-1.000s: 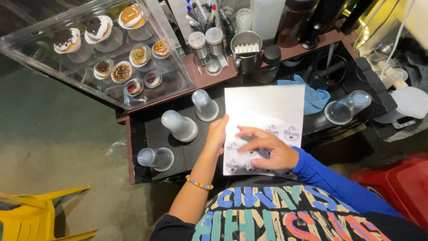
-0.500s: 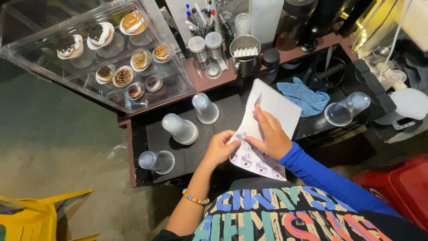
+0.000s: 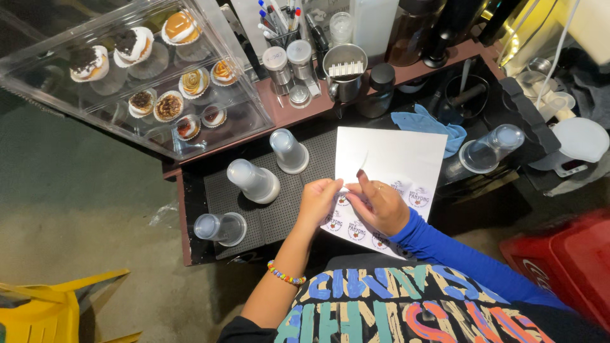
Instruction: The person applies round branded stickers to clear plastic cups one by one. They peel each sticker from a sheet, smooth it onto the cup, and place the labeled cup on the counter. The process is repeated for multiple cups.
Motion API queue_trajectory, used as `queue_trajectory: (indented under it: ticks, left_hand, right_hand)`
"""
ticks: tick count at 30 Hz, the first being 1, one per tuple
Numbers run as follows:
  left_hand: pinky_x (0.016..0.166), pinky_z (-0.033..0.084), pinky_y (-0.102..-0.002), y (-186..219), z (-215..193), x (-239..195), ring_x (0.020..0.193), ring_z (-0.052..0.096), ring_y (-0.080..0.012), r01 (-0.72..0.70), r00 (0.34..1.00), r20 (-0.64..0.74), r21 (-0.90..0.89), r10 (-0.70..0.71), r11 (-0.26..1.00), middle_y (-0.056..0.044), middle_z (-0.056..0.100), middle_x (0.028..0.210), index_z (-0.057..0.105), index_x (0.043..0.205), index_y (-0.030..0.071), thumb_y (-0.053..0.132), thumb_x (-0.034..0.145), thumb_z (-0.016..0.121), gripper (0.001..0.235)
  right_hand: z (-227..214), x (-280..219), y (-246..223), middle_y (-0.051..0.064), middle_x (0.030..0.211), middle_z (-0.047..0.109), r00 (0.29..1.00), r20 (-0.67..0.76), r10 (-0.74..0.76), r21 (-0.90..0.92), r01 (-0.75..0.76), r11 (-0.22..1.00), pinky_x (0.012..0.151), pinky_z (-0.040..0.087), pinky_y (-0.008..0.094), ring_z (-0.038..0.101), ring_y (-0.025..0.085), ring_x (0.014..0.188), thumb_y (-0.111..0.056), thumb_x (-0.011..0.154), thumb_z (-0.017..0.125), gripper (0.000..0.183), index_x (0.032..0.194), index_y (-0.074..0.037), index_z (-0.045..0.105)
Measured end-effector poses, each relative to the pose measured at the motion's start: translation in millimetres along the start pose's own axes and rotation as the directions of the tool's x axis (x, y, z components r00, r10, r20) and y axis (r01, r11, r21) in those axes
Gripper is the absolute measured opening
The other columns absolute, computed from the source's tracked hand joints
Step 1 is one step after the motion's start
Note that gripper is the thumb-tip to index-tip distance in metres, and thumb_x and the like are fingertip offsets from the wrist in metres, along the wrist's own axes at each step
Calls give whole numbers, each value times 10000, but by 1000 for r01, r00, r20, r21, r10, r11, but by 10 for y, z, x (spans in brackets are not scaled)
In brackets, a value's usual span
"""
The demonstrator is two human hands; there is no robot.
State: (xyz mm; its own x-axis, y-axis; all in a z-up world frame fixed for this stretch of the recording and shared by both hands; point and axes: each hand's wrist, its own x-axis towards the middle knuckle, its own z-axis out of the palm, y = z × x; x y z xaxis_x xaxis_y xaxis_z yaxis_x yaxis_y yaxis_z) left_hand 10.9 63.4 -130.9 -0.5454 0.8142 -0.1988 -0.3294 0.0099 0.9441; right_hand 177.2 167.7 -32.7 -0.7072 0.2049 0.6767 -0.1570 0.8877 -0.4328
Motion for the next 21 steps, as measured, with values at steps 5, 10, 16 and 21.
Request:
queue_trajectory:
  ticks: [5,10,16,21]
  left_hand:
    - [531,468,-252,-192,81,72,595,604,-96,78,995,-43,-188,-87,979,-35,691,724,716,843,-13,143,946,679,191]
    - [599,496,-235,-287,-8,381,669,601,-62,-133,976,-149,170,159,976,-13,712,772,735,877,-11,201,986,660,250]
    - [781,510,-404,-419,-393,525,802,657,-300,92,944,-274,751,182,654,-168,695,840,746,970,-19,357,1044,628,402]
    - [905,437,-487,-443,-229,236,1072,563,-424,-117,803,-165,898,573,423,-285,597,1186,581,1288,-72,328,843,755,622]
  right_hand:
    - [-96,19,-64,112,1049,746,979,-92,-183,-126,170,977,984,528,508,740,291,978,-6,872,772,855,1592,-56,314]
    - [-511,-84,0,76,1037,779,964,210,166,163,-202,966,1010,493,457,706,254,1017,-98,779,860,760,1448,-70,500]
    - [-1619,-151,1174,212,1397,575,950,-44,308,-634,-264,727,1039,420,522,587,458,1237,-284,714,881,1124,1606,-77,229]
    - [-1859,-376,1692,173,1622,402,702,108,704,-704,-446,553,1049,462,481,542,466,1209,-230,712,844,1179,1678,-170,170]
